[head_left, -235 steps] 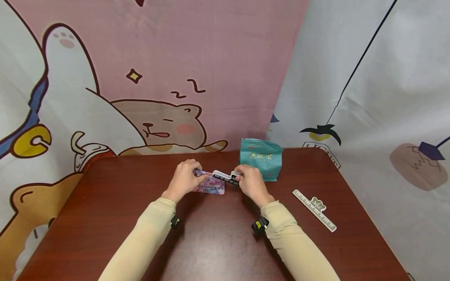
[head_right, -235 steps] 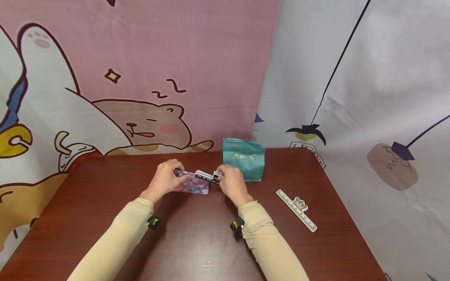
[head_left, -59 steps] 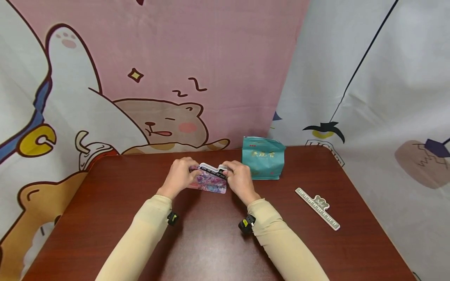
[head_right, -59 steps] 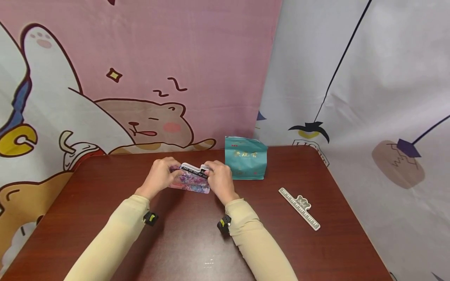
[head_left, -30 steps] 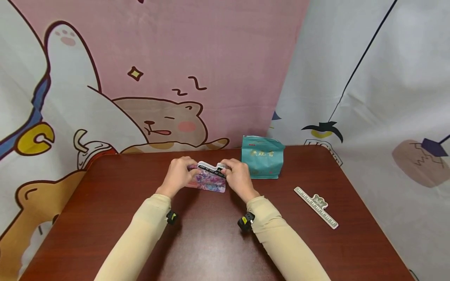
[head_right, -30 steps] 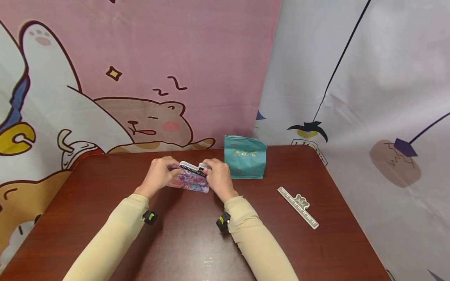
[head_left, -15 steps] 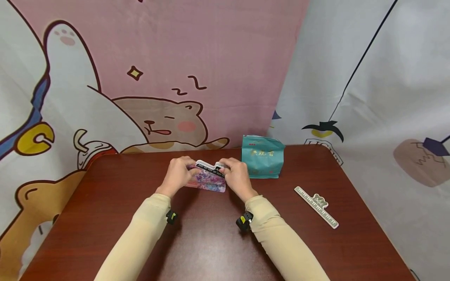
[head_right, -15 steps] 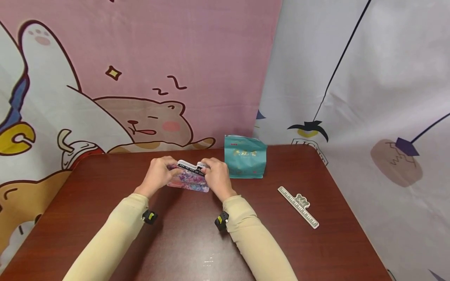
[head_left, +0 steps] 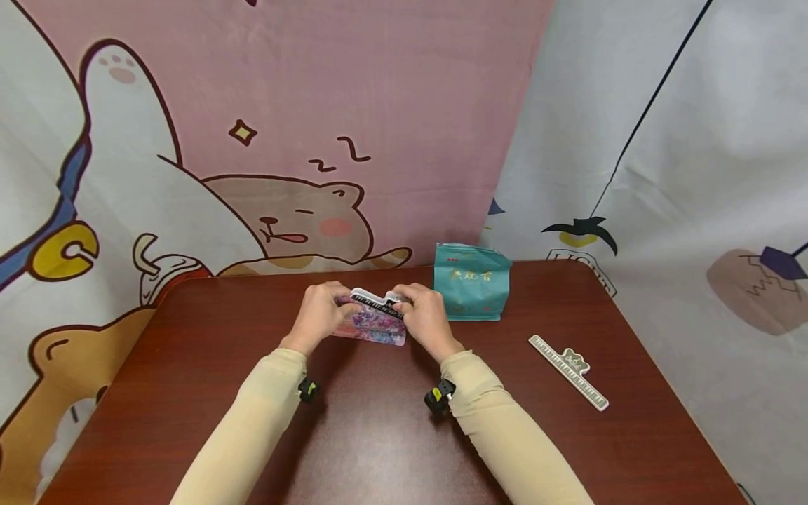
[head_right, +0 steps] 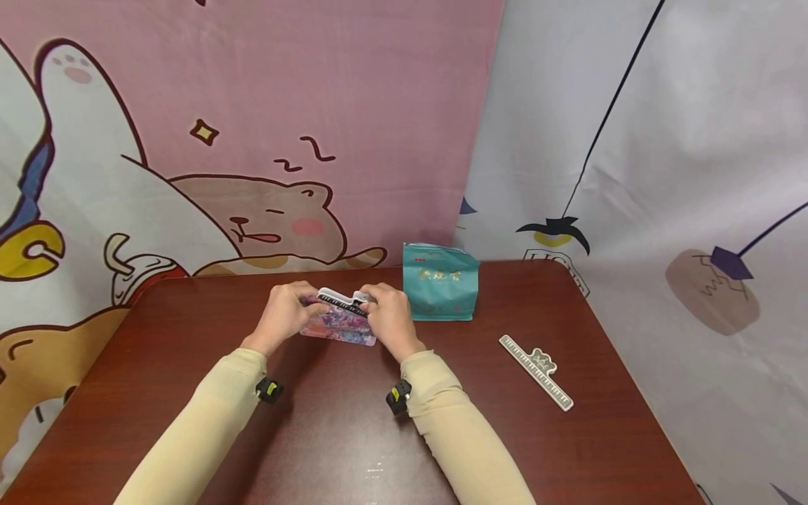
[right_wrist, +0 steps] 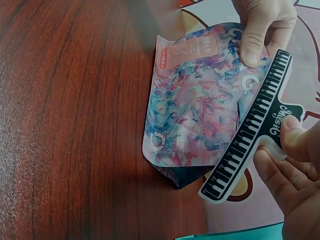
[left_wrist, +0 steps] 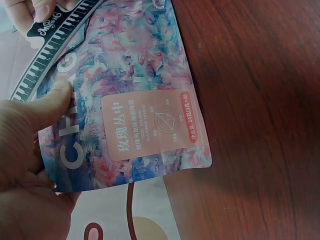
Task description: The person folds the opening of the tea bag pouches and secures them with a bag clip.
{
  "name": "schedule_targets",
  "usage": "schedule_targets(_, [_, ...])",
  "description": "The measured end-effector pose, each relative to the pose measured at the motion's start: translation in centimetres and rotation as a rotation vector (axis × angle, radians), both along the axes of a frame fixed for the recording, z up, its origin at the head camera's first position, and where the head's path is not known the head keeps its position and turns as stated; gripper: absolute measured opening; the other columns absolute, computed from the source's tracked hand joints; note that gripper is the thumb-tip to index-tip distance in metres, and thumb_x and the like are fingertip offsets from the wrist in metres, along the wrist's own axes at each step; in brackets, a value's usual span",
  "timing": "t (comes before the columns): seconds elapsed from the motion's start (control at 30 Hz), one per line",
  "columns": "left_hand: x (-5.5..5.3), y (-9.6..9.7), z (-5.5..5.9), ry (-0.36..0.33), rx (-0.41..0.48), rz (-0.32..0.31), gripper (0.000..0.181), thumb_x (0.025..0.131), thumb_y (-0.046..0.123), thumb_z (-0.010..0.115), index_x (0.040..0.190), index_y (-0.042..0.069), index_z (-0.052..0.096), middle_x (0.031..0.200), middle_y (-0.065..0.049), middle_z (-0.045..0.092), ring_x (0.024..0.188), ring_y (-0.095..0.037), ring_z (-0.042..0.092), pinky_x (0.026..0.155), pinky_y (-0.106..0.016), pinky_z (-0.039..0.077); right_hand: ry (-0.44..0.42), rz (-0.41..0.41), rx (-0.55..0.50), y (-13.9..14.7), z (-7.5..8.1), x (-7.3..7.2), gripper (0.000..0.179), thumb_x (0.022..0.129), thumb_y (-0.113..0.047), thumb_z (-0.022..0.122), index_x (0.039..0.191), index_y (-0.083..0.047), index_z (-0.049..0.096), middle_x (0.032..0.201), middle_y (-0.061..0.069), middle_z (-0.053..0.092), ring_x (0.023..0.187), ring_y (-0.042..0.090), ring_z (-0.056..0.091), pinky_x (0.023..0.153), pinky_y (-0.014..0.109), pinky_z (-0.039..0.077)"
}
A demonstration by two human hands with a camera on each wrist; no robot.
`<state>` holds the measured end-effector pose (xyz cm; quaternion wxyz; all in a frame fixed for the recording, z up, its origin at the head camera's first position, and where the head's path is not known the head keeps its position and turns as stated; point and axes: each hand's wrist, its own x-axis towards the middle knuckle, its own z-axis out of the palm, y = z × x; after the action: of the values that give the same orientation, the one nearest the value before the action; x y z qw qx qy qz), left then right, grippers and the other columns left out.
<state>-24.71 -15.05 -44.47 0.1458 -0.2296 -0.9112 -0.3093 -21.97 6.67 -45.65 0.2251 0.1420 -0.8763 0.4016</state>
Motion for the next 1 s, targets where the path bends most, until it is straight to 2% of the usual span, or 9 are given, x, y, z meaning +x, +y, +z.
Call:
schedule_targets(0.4, [0.10, 0.11, 0.11, -0.044, 0.011, 0.015, 0.015, 0.081, 0.010, 0.089, 0.075, 0.004, 0.076, 0.080, -0.005, 0.071, 0.068, -0.017, 0.053, 0.061, -0.031, 0.042, -0.020, 0.000, -0.009, 0.01, 0.00, 0.01, 0.017, 0.084, 0.000, 0.080, 0.101, -0.004, 0.080, 0.090, 0.010, 0.075, 0.076, 0.022, 0.069, 0.070, 0.040, 0.058])
schedule_targets(0.67, [0.03, 0.18, 0.08, -0.042, 0.008, 0.015, 0.019, 0.080, 0.012, 0.089, 0.071, 0.008, 0.073, 0.077, -0.002, 0.069, 0.066, -0.016, 0.050, 0.059, -0.029, 0.039, -0.029, -0.007, -0.007, -0.01, -0.03, -0.03, 0.016, 0.084, 0.000, 0.080, 0.100, -0.004, 0.080, 0.089, 0.010, 0.075, 0.075, 0.023, 0.068, 0.070, 0.042, 0.057])
schedule_targets(1.0, [0.19, 0.22, 0.27, -0.050, -0.001, 0.015, 0.015, 0.081, 0.013, 0.088, 0.075, 0.005, 0.077, 0.080, -0.005, 0.071, 0.068, -0.017, 0.052, 0.061, -0.030, 0.041, -0.041, 0.004, -0.012, 0.01, 0.19, 0.12, 0.016, 0.085, 0.000, 0.080, 0.101, -0.004, 0.080, 0.090, 0.009, 0.075, 0.077, 0.022, 0.069, 0.071, 0.040, 0.058])
